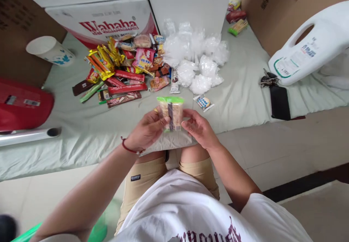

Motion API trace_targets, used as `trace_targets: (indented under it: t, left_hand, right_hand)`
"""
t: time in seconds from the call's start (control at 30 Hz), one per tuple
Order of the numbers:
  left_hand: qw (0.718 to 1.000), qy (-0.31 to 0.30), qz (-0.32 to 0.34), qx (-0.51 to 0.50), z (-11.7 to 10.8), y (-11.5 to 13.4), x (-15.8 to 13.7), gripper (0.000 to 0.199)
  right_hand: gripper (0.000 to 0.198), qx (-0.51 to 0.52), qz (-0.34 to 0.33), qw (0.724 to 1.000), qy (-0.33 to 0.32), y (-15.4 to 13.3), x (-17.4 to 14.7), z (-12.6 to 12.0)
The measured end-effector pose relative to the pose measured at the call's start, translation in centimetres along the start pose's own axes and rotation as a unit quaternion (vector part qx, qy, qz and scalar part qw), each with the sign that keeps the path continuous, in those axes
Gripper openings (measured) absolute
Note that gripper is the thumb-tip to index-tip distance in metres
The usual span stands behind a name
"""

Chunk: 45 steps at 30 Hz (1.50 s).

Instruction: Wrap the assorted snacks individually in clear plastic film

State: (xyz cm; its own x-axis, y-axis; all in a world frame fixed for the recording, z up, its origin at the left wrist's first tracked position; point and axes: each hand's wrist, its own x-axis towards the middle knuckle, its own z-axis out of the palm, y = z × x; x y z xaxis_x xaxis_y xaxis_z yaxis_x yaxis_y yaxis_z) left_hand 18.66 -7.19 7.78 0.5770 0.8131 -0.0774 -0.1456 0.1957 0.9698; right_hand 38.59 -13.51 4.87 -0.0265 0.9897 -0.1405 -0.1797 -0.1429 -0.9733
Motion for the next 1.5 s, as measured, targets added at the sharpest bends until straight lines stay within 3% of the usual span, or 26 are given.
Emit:
trace_targets:
  t: [0.1,0.2,0.3,0.37,0.5,0.6,0.7,0.83,1.0,1.07,1.13,1.23,1.33,1.43,1.5]
  left_hand:
    - [0.998,0.003,-0.026,-0.058,2.4,-1.5,1.4,0.047]
    - [0.997,-0.016,-0.032,-0.064,3.3,-2.4,3.2,0.049]
    - [0.999,-0.039,-0.005,0.015,2.9,-2.9,5.3,0.044]
    - [0.990,-0.024,0.047,0.127,2.4,-3.6,6.8,0.040]
    - [0.915,-0.004,0.169,0.366,2.1,-5.9,9.1,0.035]
    - [0.854,-0.022,0.207,0.477,2.9,-7.3,9.5,0.032]
    - [0.830,-0.030,0.227,0.508,3.4,-8.2,9.0,0.037]
    - [0.829,0.000,0.232,0.509,2.6,-9.1,8.4,0.043]
    - [0.833,-0.015,0.239,0.499,1.9,-9.6,8.4,0.047]
    - [0.852,-0.017,0.223,0.473,2.1,-9.0,8.4,0.046]
    - [0.882,-0.012,0.190,0.431,2.3,-8.0,8.5,0.040]
    - [0.936,0.001,0.126,0.328,2.0,-6.4,8.7,0.023]
    - [0.973,-0.008,0.060,0.223,1.3,-5.5,9.1,0.040]
    - [0.986,-0.027,0.018,0.161,0.9,-5.3,9.5,0.046]
    - [0.988,-0.042,0.019,0.148,0.9,-5.3,9.8,0.043]
  right_hand:
    - [0.055,0.001,0.007,1.000,0.019,-0.1,0.1,-0.1]
    - [0.052,0.035,0.023,0.998,0.036,-0.3,0.2,-1.2]
    - [0.047,0.036,0.034,0.998,0.048,-1.6,1.4,-3.9]
    - [0.043,0.017,0.014,0.994,0.108,-3.4,3.7,-7.0]
    - [0.046,-0.001,-0.044,0.953,0.301,-7.6,12.5,-16.1]
    - [0.030,-0.027,0.039,0.921,0.387,-9.6,20.6,-23.4]
    - [0.028,-0.065,0.117,0.888,0.439,-10.5,27.6,-29.1]
    - [0.018,-0.083,0.084,0.875,0.469,-11.2,35.6,-33.1]
    - [0.014,-0.069,0.009,0.881,0.469,-11.5,42.6,-33.1]
    - [0.020,-0.069,-0.031,0.872,0.484,-11.2,42.3,-32.0]
    - [0.018,-0.084,-0.091,0.851,0.510,-11.0,39.7,-30.7]
    - [0.009,-0.111,-0.141,0.833,0.523,-11.0,33.0,-29.0]
    - [0.004,-0.151,-0.154,0.838,0.502,-11.2,26.2,-27.3]
    - [0.022,-0.294,-0.144,0.864,0.383,-10.7,22.0,-25.3]
    - [0.041,-0.427,-0.094,0.858,0.270,-10.0,21.1,-24.1]
